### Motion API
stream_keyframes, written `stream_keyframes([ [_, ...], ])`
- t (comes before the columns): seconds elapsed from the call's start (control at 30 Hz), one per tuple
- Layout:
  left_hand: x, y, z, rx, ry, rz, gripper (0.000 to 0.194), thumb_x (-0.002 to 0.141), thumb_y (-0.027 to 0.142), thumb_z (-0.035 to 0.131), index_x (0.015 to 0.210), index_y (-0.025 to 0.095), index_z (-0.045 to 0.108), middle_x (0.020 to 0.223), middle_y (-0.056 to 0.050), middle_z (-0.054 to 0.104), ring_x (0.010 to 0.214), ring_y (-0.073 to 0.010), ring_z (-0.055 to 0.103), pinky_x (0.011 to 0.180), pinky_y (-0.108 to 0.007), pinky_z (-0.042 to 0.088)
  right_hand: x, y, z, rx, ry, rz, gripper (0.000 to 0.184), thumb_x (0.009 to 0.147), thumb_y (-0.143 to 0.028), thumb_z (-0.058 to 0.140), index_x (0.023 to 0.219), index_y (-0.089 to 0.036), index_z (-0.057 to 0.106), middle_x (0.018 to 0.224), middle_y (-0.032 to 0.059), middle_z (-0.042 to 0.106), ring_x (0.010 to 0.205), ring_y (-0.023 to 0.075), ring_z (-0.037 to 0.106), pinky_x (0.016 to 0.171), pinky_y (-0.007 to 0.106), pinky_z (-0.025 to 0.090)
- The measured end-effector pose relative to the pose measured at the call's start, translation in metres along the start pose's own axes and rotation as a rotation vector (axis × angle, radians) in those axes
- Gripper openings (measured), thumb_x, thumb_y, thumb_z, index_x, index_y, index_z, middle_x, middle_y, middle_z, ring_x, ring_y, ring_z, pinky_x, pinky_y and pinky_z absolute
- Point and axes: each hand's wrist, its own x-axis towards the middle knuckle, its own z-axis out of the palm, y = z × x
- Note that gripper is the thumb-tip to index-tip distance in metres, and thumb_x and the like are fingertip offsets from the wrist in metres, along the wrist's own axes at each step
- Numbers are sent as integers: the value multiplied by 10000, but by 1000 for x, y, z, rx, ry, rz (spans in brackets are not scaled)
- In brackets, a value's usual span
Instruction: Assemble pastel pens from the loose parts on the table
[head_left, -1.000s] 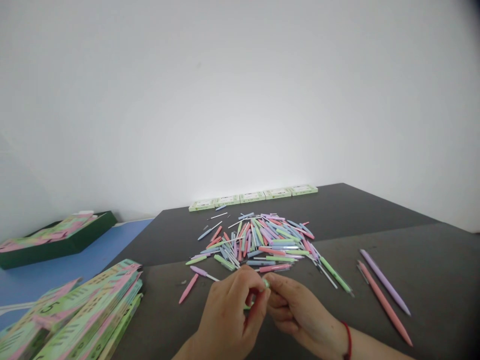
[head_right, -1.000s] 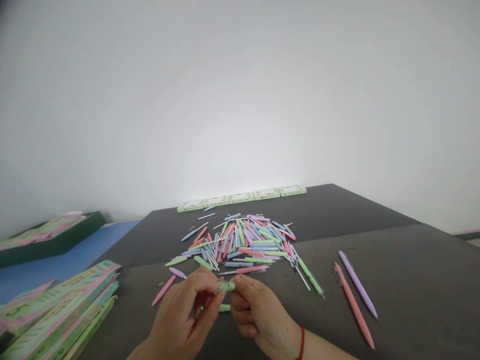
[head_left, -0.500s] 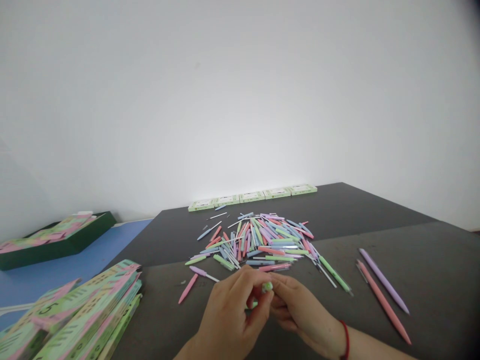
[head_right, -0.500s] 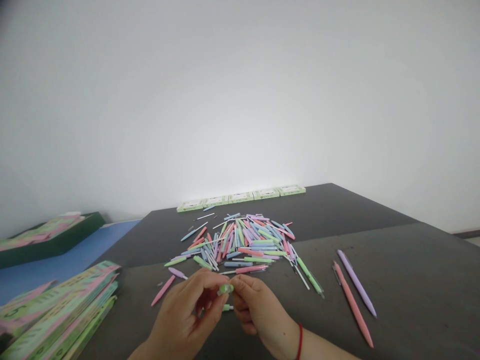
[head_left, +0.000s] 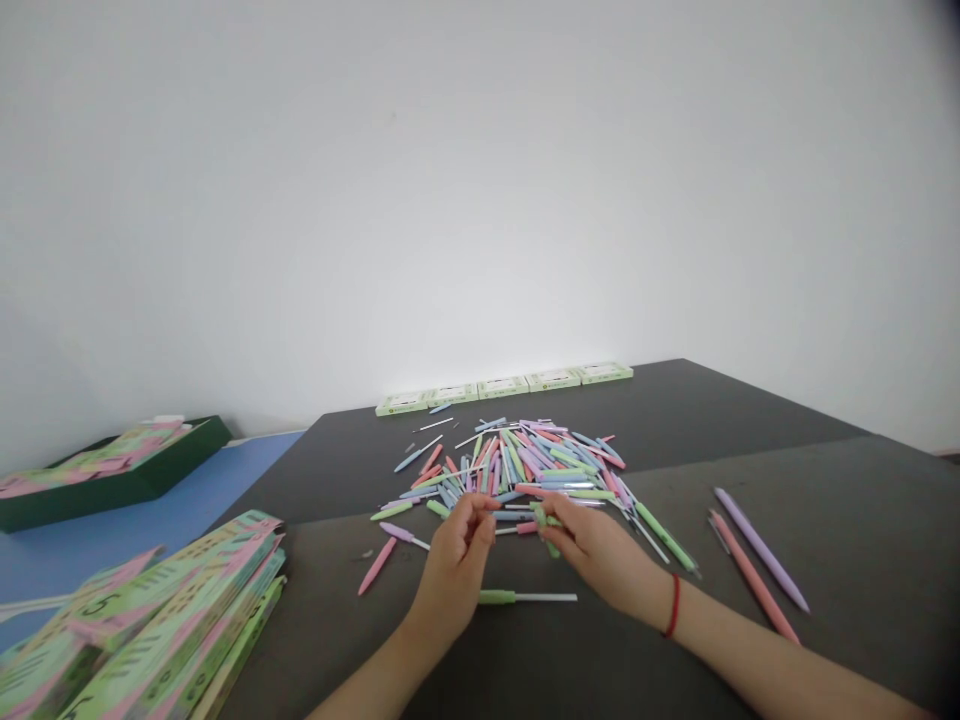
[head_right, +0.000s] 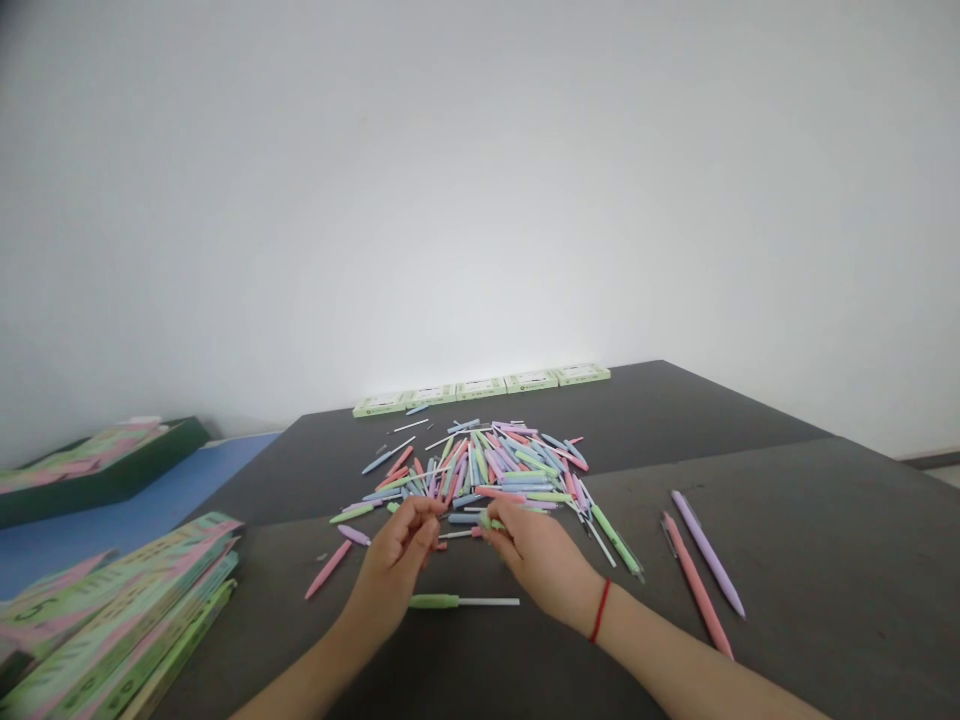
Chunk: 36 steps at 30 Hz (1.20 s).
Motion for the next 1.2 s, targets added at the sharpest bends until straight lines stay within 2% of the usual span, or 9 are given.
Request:
stream_keyframes([
  [0.13, 0, -6, 0, 3, 20, -19, 214, 907, 337, 401, 978, 186, 535, 706, 34, 469, 582, -114, 452, 666, -270, 434, -2, 0, -3, 24, -13, -47, 94, 893, -282, 467, 876, -234, 546, 942, 49, 631, 882, 218, 561, 783, 309, 385],
  [0.3, -2, -4, 3, 66, -15, 4, 177, 893, 293, 411, 977, 193, 531, 694, 30, 491, 626, -136, 484, 615, -248, 402, -3, 10, 5, 71, -27, -7, 99, 900, -290, 441, 844, -231, 498, 799, 21, 588, 743, 191, 535, 713, 294, 395],
  [0.47, -5, -1, 5, 144, -39, 44, 153, 876, 244, 428, 980, 198, 531, 697, 32, 495, 622, -134, 471, 601, -242, 370, -5, 9, 5, 40, -72, -24, 82, 893, -284, 446, 895, -237, 514, 768, 24, 574, 721, 200, 520, 708, 305, 391],
  [0.63, -5, 0, 6, 152, -63, 42, 174, 865, 224, 433, 1002, 195, 537, 726, 25, 520, 638, -133, 491, 615, -241, 382, -5, 6, 3, 32, -61, -34, 94, 910, -275, 409, 903, -230, 491, 862, 43, 578, 793, 206, 522, 746, 321, 387],
  [0.8, -7, 1, 8, 155, -81, 57, 202, 840, 204, 456, 1021, 198, 545, 725, 29, 518, 634, -126, 493, 597, -228, 384, -2, 11, 8, 71, -38, -10, 108, 904, -297, 429, 842, -228, 483, 773, 8, 527, 745, 187, 500, 711, 302, 388],
  [0.9, -7, 1, 9, 168, -85, 59, 222, 823, 190, 471, 1030, 201, 549, 730, 27, 523, 636, -125, 500, 597, -226, 390, -1, 10, 11, 198, -13, 54, 158, 908, -352, 427, 832, -222, 474, 688, -26, 461, 613, 140, 443, 578, 252, 366],
  [1.0, -6, 0, 9, 190, -91, 66, 229, 817, 175, 469, 1028, 201, 553, 720, 31, 524, 628, -123, 504, 595, -225, 394, 1, 7, 12, 421, -11, 168, 214, 915, -425, 402, 920, -219, 459, 583, -77, 349, 454, 94, 306, 418, 210, 260],
  [1.07, -6, 0, 9, 224, -101, 76, 243, 809, 159, 468, 1031, 199, 558, 723, 28, 536, 631, -125, 513, 599, -228, 400, 3, 7, 12, 524, 5, 192, 254, 892, -472, 436, 917, -220, 450, 550, -95, 311, 423, 81, 255, 384, 200, 210],
  [1.2, -4, 0, 7, 381, -161, 127, 292, 782, 124, 484, 1034, 217, 597, 849, -9, 591, 739, -154, 554, 669, -252, 426, 8, 9, 8, 654, 87, 223, 296, 856, -507, 484, 809, -229, 394, 539, -109, 274, 415, 66, 210, 364, 179, 193],
])
